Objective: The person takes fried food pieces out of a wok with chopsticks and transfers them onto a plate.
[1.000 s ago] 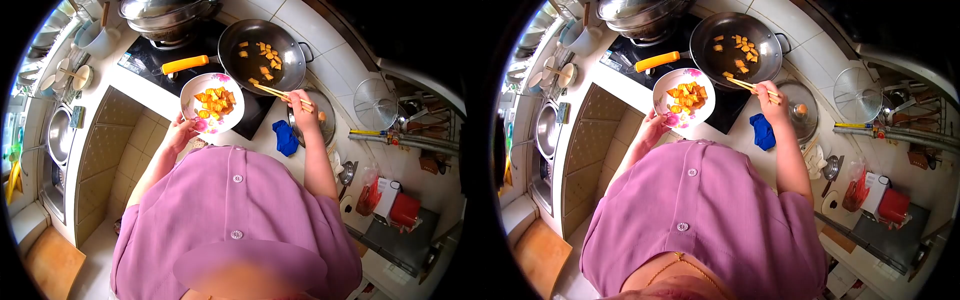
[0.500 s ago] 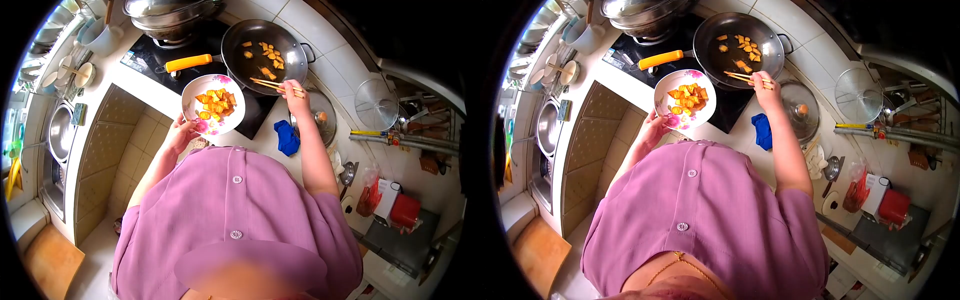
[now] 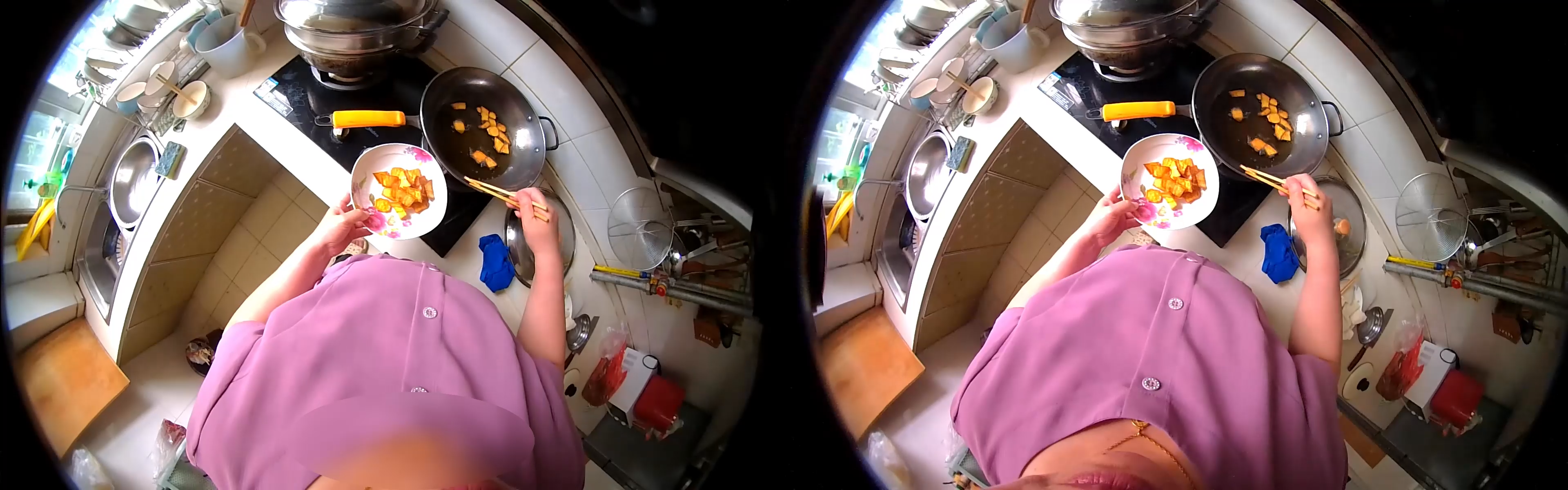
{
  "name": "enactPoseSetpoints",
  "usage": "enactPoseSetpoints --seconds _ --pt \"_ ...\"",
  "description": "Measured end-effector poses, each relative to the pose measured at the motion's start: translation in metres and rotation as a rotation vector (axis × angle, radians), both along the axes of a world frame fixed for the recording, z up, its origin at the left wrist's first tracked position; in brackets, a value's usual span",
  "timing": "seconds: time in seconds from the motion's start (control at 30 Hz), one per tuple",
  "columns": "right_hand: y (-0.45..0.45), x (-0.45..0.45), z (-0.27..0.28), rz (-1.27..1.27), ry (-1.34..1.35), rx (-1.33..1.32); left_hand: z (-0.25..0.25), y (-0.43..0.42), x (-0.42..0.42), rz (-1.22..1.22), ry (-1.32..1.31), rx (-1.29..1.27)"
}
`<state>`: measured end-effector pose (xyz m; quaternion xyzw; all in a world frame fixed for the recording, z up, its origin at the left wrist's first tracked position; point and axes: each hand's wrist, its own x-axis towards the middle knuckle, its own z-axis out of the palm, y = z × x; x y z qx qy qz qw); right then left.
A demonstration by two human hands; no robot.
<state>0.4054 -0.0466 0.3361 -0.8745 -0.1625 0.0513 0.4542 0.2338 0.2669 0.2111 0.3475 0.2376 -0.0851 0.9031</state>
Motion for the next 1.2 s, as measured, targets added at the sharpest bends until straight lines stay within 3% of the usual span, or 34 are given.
enactPoseSetpoints --seconds 0.07,0.13,0.17,0.27,0.43,0.6,0.67,0.8,0.93,1.07,1.2 --pt "0.003 -0.003 0.003 0.031 -0.010 -0.053 0.002 0.001 0.002 -0.004 -0.011 -0.003" --pt "0.010 -0.010 0.010 -0.082 -0.122 0.126 0.002 0.001 0.002 -0.011 -0.020 -0.026" --pt "-0.001 -0.006 0.006 -0.033 -0.003 -0.002 0.001 0.001 0.002 -0.010 -0.021 -0.025" --pt "0.000 -0.009 0.005 0.014 0.013 -0.003 -0.003 0.001 0.004 -0.008 -0.029 -0.031" --pt "0.013 -0.028 0.020 0.108 0.129 0.370 -0.003 0.002 0.002 -0.024 -0.029 -0.016" --pt "0.043 -0.051 0.009 0.318 0.215 0.232 0.001 0.001 0.003 -0.005 -0.013 -0.015" --pt "0.041 -0.047 0.007 0.298 0.231 0.325 -0.004 0.001 0.003 -0.002 0.006 0.007" --pt "0.029 -0.018 0.014 0.148 0.139 0.481 -0.005 0.000 0.003 0.017 0.000 0.007" --pt "0.026 0.027 -0.013 0.005 -0.084 0.189 0.001 -0.001 0.001 0.017 0.032 0.014" --pt "0.046 0.055 -0.035 0.120 -0.366 -0.043 -0.002 0.002 -0.001 0.022 0.011 0.003" --pt "0.064 0.073 -0.060 0.201 -0.442 0.032 0.002 0.000 -0.001 0.033 0.016 0.002"
